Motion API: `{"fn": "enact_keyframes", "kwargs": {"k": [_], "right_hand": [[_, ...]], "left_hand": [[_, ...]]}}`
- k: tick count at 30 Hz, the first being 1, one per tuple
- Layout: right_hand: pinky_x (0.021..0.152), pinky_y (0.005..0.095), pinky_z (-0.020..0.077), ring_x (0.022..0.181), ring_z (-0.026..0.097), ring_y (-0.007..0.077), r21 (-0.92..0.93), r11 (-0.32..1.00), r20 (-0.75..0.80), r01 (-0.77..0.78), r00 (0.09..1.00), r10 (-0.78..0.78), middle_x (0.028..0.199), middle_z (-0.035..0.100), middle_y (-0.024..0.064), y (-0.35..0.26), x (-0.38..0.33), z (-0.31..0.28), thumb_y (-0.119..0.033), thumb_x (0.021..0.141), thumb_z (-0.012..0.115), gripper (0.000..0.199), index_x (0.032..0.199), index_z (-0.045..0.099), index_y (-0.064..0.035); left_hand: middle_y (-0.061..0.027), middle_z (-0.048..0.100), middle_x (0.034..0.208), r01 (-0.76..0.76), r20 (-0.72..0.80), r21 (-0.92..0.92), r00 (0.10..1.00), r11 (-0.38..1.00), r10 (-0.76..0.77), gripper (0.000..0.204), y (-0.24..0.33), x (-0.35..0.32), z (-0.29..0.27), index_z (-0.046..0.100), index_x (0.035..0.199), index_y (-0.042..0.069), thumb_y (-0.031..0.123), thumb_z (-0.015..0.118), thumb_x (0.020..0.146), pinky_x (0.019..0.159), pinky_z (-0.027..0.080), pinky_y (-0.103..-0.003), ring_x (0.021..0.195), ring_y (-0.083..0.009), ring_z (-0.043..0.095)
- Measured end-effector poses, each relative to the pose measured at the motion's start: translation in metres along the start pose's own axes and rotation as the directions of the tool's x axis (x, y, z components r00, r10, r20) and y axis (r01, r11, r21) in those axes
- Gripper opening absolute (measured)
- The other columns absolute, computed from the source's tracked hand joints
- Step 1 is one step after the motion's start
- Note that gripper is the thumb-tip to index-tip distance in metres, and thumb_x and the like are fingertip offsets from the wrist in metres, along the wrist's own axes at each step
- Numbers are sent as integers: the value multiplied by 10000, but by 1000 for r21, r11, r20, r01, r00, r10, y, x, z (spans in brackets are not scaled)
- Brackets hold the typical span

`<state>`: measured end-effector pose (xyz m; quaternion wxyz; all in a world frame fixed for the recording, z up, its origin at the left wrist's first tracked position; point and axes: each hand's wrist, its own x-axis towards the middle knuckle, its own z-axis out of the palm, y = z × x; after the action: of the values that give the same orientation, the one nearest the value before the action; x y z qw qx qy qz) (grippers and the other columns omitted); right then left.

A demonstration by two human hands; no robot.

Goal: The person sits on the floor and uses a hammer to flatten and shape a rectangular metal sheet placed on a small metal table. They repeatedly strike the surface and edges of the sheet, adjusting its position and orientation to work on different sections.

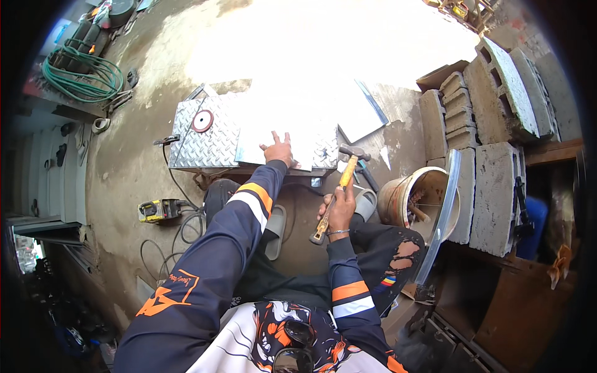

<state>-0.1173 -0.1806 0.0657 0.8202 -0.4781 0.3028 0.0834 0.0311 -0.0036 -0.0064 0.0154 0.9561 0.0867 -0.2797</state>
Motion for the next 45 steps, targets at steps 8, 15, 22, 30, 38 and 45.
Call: {"fn": "enact_keyframes", "kwargs": {"k": [8,15,22,30,38,45], "right_hand": [[342,344,454,413,526,173,-37,990,24,-139,990,140,650,518,49,1,21,-18,-170,1011,412,648,1603,155,-233],[324,347,448,402,519,179,0,1000,-55,25,998,-25,656,517,53,-32,28,-44,-153,1012,404,625,1589,179,-236],[333,345,444,383,498,175,118,976,-167,184,972,-164,632,500,53,-34,56,8,-155,1013,402,619,1593,194,-204],[319,334,445,372,490,169,90,989,-56,117,992,-112,621,511,54,-61,72,16,-142,1001,422,576,1558,276,-141],[312,334,440,380,507,160,-163,986,99,32,995,-16,613,508,34,-49,82,12,-142,1000,432,580,1561,293,-196],[311,330,425,372,501,163,-47,987,-19,151,988,-152,603,496,41,-49,102,35,-153,1015,410,614,1595,208,-183]], "left_hand": [[-288,124,1639,-50,30,35,998,998,49,1251,24,-4,6,197,1605,194,617,867,637,1146,296,-635,1273,-400,584],[-255,-27,1658,-212,-25,-9,977,977,211,1310,38,11,-6,137,1602,332,564,920,578,1044,250,-814,1497,-525,129],[-149,-200,1661,-140,124,-82,981,987,149,1412,48,10,-11,-19,1585,444,616,918,543,985,166,-901,1498,-498,-159],[-139,-216,1659,-108,126,-100,985,989,120,1407,36,16,-5,-17,1582,452,594,924,547,969,182,-908,1501,-494,-151],[-147,-223,1655,-96,125,-104,986,990,109,1405,29,22,-3,-19,1581,454,598,922,548,961,191,-910,1496,-505,-151],[-162,-230,1649,-128,135,-90,981,988,140,1405,40,23,-5,-27,1582,447,603,919,554,957,196,-910,1490,-515,-159]]}}
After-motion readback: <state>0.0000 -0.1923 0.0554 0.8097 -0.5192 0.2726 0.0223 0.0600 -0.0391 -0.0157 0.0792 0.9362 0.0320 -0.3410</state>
